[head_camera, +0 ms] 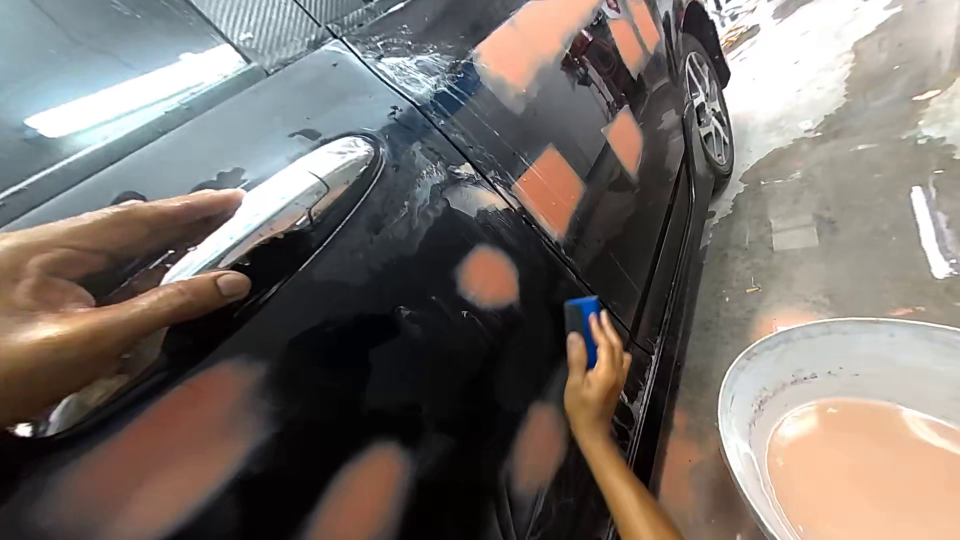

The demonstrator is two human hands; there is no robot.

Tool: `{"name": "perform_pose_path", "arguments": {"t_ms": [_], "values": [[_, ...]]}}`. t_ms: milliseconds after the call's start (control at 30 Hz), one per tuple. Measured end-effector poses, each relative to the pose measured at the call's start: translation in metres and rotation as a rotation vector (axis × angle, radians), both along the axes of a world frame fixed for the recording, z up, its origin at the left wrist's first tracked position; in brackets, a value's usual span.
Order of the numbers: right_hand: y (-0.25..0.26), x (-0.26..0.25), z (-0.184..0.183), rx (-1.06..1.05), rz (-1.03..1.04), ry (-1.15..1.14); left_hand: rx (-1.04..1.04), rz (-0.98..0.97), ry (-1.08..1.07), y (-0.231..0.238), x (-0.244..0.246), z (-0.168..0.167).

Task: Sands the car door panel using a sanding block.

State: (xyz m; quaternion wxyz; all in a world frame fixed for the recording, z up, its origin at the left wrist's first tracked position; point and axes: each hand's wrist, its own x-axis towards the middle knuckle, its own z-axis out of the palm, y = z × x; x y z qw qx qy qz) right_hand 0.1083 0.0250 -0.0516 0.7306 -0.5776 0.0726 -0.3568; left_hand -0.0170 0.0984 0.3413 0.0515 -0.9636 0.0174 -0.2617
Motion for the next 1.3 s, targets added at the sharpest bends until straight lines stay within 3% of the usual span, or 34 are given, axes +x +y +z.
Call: {"name": "perform_pose_path", "arguments": {"t_ms": [67, 200, 233, 367, 433, 600, 633, 667, 800, 833, 900, 1000, 1033, 1100, 1200, 1233, 1300], "values": [[0.003, -0.016, 0.002, 0.006, 0.038, 0.027, -0.054, 0.003, -0.002, -0.004, -0.001, -0.003], [0.035, -0.141, -0.005, -0.071, 0.115, -0.085, -0.059, 0.016, -0.013, -0.013, 0.001, -0.005], [0.036, -0.142, -0.005, -0.073, 0.119, -0.094, -0.068, 0.013, -0.016, -0.013, 0.001, -0.004], [0.01, -0.031, 0.011, -0.013, -0.022, -0.016, -0.04, -0.005, 0.008, -0.004, 0.0, -0.003], [0.005, -0.01, 0.015, 0.037, 0.002, 0.051, -0.04, 0.004, 0.004, -0.006, 0.0, -0.002], [0.041, -0.178, 0.001, -0.087, 0.162, -0.06, -0.025, 0.028, -0.007, -0.013, 0.0, -0.002], [0.043, -0.187, -0.003, -0.094, 0.185, -0.081, -0.011, 0.033, -0.004, -0.011, -0.001, -0.002], [0.04, -0.172, -0.005, -0.108, 0.171, -0.087, 0.005, 0.031, -0.001, -0.007, -0.001, -0.001], [0.008, -0.03, 0.005, -0.04, 0.008, 0.074, 0.038, 0.04, 0.011, -0.001, -0.001, 0.002], [0.004, -0.018, 0.008, -0.009, 0.013, 0.125, 0.032, 0.045, 0.007, -0.001, -0.001, 0.002], [0.011, -0.056, 0.012, -0.054, 0.05, 0.133, 0.022, 0.046, 0.009, -0.004, -0.003, 0.0], [0.037, -0.163, 0.008, -0.103, 0.142, -0.034, 0.023, 0.021, -0.004, -0.012, -0.002, -0.003], [0.039, -0.177, 0.004, -0.098, 0.185, -0.069, 0.029, 0.017, -0.001, -0.012, -0.002, -0.004], [0.031, -0.142, -0.001, -0.114, 0.139, -0.075, 0.017, 0.037, 0.003, -0.012, -0.001, -0.002], [0.009, -0.04, 0.002, -0.043, 0.017, 0.047, 0.019, 0.024, 0.008, -0.009, -0.001, 0.0], [0.005, -0.029, 0.001, -0.017, 0.019, 0.089, 0.021, 0.011, 0.014, -0.007, -0.001, -0.001], [0.009, -0.068, -0.01, -0.07, 0.088, 0.112, 0.013, -0.002, 0.024, -0.007, -0.002, -0.003]]}}
